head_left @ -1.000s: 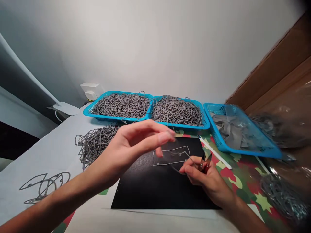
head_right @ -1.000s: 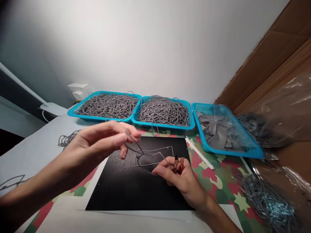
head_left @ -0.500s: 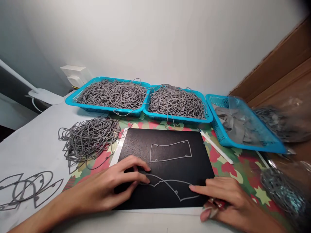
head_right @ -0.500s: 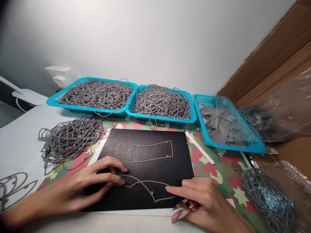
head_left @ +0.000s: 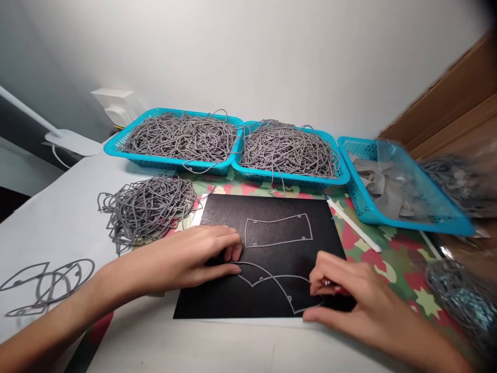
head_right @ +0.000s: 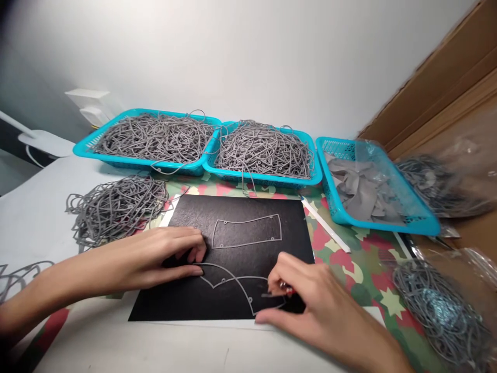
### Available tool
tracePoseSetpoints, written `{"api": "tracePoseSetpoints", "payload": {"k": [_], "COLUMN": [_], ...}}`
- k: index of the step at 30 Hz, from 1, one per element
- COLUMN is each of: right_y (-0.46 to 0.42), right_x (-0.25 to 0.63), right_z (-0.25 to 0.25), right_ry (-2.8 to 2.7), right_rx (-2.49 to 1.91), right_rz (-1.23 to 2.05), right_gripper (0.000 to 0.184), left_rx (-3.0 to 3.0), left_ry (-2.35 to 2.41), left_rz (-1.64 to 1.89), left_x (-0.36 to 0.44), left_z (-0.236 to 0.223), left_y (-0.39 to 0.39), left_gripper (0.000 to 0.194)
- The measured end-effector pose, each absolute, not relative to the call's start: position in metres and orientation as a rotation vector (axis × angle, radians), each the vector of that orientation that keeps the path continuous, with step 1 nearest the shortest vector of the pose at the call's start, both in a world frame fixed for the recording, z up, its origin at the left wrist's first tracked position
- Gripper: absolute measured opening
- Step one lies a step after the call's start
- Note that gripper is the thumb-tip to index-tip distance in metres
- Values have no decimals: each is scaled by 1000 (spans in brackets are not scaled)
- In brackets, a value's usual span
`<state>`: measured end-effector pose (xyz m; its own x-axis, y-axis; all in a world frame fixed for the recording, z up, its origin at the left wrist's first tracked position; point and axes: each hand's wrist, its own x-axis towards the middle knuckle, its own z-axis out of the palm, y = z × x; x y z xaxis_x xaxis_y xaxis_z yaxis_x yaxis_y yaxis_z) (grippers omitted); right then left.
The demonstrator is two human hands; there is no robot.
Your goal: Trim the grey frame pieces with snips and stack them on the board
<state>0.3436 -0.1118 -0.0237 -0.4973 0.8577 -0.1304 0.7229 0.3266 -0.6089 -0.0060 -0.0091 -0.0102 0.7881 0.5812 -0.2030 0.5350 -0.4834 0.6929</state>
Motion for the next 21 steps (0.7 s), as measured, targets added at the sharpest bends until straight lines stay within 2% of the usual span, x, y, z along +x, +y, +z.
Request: {"api": "tracePoseSetpoints", "payload": {"k": [3,6,9,13,17,21], "right_y": [-132,-142,-143,-146,-149,-133], "right_x": [327,317,316,321,329,339], "right_z": [-37,-49,-47,-25,-7,-8], "right_ry": [-2456,-2497,-2444,-2266,-2060,-1895], "right_rx": [-1358,-1243,-1274,-1320,-1378,-1694], "right_rz": [759,576,517,768,1038,1201], "right_gripper": [13,29,31,25,32,38], "left_rx": [2141,2079,1979,1782,1508,1693], "left_ry": [792,806,835,804,714,802], "left_rz": [94,85,63,81,16,25], "left_x": [-10,-12,-12,-12,-10,-6], "left_z": [-12,-12,-8,4,11,-2], "left_y": [-10,-12,-16,-22,-24,-23], "left_gripper": [21,24,27,29,27,33]}}
